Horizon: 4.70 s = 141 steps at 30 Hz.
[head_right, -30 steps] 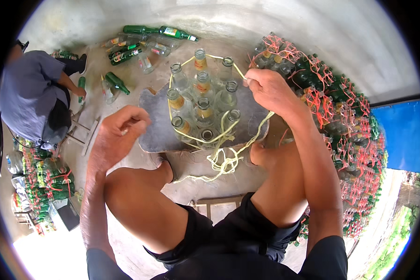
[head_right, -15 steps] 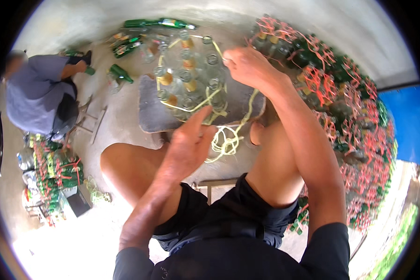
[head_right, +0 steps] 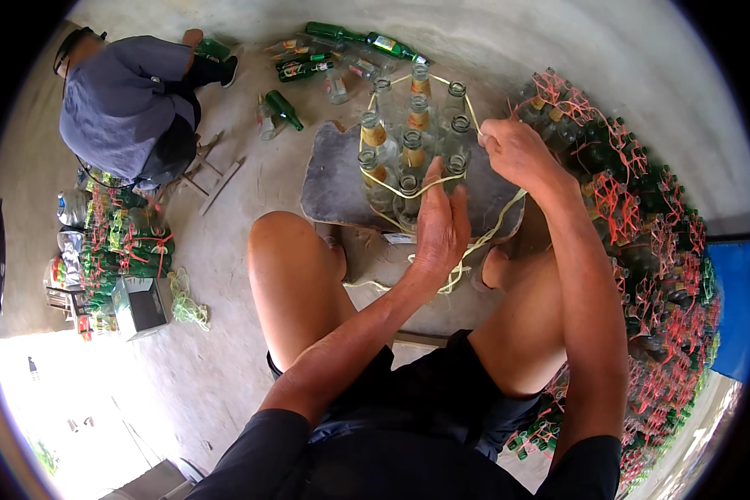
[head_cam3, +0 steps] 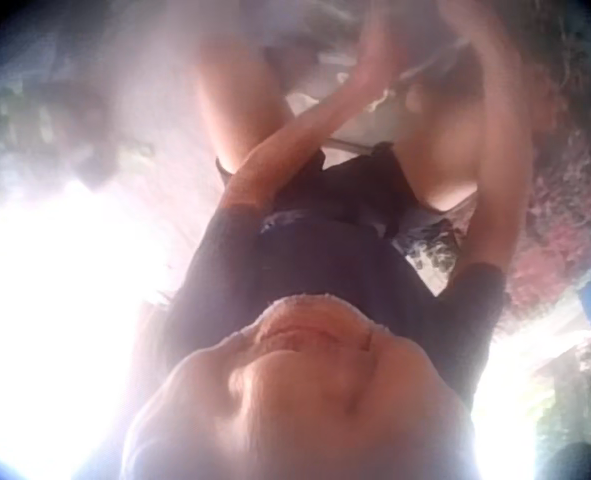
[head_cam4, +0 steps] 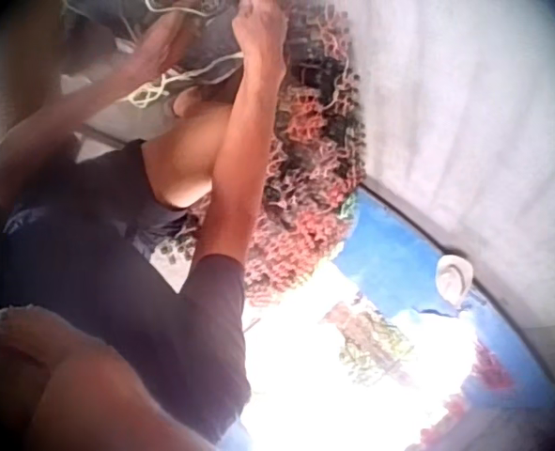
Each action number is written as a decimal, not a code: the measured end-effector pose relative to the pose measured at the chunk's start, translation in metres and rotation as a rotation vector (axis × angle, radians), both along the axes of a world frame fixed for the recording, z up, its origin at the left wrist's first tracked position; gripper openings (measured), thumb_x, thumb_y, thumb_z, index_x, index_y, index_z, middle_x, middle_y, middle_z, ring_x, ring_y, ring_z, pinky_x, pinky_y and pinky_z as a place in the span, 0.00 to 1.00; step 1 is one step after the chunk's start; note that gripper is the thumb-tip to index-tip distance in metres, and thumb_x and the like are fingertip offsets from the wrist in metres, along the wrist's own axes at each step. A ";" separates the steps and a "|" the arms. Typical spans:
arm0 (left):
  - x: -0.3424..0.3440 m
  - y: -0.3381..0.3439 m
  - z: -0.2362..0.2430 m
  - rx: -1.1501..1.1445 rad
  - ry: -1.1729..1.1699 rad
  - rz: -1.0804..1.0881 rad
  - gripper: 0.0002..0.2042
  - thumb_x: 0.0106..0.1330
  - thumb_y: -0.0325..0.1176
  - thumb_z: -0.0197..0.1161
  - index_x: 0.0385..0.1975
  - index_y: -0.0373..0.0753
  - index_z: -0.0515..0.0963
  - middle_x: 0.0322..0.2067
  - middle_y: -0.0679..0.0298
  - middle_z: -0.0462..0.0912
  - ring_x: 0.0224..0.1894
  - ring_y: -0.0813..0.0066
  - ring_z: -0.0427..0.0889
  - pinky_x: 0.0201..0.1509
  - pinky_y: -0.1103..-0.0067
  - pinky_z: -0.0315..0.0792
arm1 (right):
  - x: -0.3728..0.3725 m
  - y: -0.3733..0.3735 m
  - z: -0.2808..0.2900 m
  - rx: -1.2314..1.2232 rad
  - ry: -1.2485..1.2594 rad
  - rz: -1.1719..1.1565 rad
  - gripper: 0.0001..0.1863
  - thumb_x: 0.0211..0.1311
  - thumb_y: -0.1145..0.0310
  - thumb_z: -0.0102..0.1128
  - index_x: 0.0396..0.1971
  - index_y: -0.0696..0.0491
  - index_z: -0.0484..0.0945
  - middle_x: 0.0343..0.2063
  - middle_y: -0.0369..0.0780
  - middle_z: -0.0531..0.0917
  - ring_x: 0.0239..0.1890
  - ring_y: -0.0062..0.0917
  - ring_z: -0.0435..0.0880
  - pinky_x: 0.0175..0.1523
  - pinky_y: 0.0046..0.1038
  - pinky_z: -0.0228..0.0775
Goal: The person sits on the floor and ties a bundle of green glass bottles together using a yellow rope. They arrange the bottles on a small wooden board, wrap the rope around the necks, and tie knots to secure the bundle.
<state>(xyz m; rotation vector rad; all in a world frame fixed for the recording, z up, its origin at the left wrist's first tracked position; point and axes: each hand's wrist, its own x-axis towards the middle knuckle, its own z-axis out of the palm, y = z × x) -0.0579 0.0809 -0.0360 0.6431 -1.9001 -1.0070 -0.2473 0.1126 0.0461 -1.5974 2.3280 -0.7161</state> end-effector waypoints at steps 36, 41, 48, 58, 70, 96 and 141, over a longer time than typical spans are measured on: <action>-0.016 -0.004 -0.002 0.150 0.094 0.020 0.17 0.82 0.30 0.53 0.65 0.31 0.71 0.52 0.52 0.77 0.39 0.68 0.82 0.36 0.75 0.83 | 0.028 0.012 -0.022 -0.019 0.189 0.027 0.04 0.61 0.73 0.60 0.29 0.56 0.76 0.21 0.52 0.81 0.29 0.54 0.83 0.36 0.53 0.74; -0.016 -0.003 -0.002 0.150 0.095 0.011 0.17 0.83 0.31 0.52 0.66 0.31 0.71 0.51 0.53 0.76 0.37 0.72 0.82 0.33 0.78 0.84 | 0.029 0.013 -0.020 -0.010 0.212 0.022 0.04 0.61 0.73 0.60 0.29 0.56 0.76 0.20 0.52 0.81 0.28 0.54 0.83 0.36 0.53 0.74; -0.011 -0.003 0.009 0.230 0.039 -0.024 0.17 0.79 0.27 0.53 0.64 0.29 0.71 0.54 0.42 0.77 0.53 0.44 0.78 0.55 0.61 0.75 | 0.033 0.017 -0.020 -0.023 0.368 0.066 0.03 0.63 0.75 0.59 0.33 0.57 0.76 0.17 0.50 0.79 0.24 0.51 0.82 0.31 0.50 0.73; -0.010 -0.002 0.008 0.223 0.051 0.002 0.17 0.77 0.26 0.56 0.63 0.30 0.72 0.54 0.42 0.79 0.56 0.38 0.79 0.59 0.59 0.75 | 0.063 0.034 -0.010 0.070 0.558 0.056 0.04 0.63 0.75 0.60 0.33 0.55 0.73 0.22 0.44 0.83 0.25 0.45 0.86 0.28 0.43 0.78; -0.014 -0.004 -0.002 0.118 0.072 0.053 0.19 0.76 0.27 0.59 0.64 0.30 0.72 0.54 0.45 0.79 0.56 0.46 0.80 0.59 0.63 0.76 | 0.096 0.043 0.008 0.038 0.688 0.120 0.05 0.58 0.74 0.61 0.30 0.53 0.73 0.23 0.40 0.82 0.24 0.36 0.87 0.25 0.36 0.78; -0.016 -0.013 -0.054 0.457 0.203 -0.239 0.08 0.80 0.39 0.56 0.36 0.47 0.74 0.33 0.72 0.74 0.36 0.79 0.76 0.39 0.76 0.73 | 0.144 0.014 -0.005 0.138 0.588 -0.115 0.04 0.54 0.67 0.68 0.27 0.47 0.90 0.27 0.32 0.90 0.36 0.29 0.90 0.36 0.37 0.80; -0.010 -0.005 -0.003 0.045 0.088 0.016 0.06 0.75 0.23 0.59 0.48 0.29 0.77 0.42 0.46 0.80 0.43 0.43 0.79 0.50 0.60 0.73 | 0.068 -0.052 0.081 0.147 0.596 0.712 0.04 0.45 0.72 0.69 0.18 0.56 0.83 0.17 0.47 0.83 0.26 0.46 0.86 0.29 0.45 0.76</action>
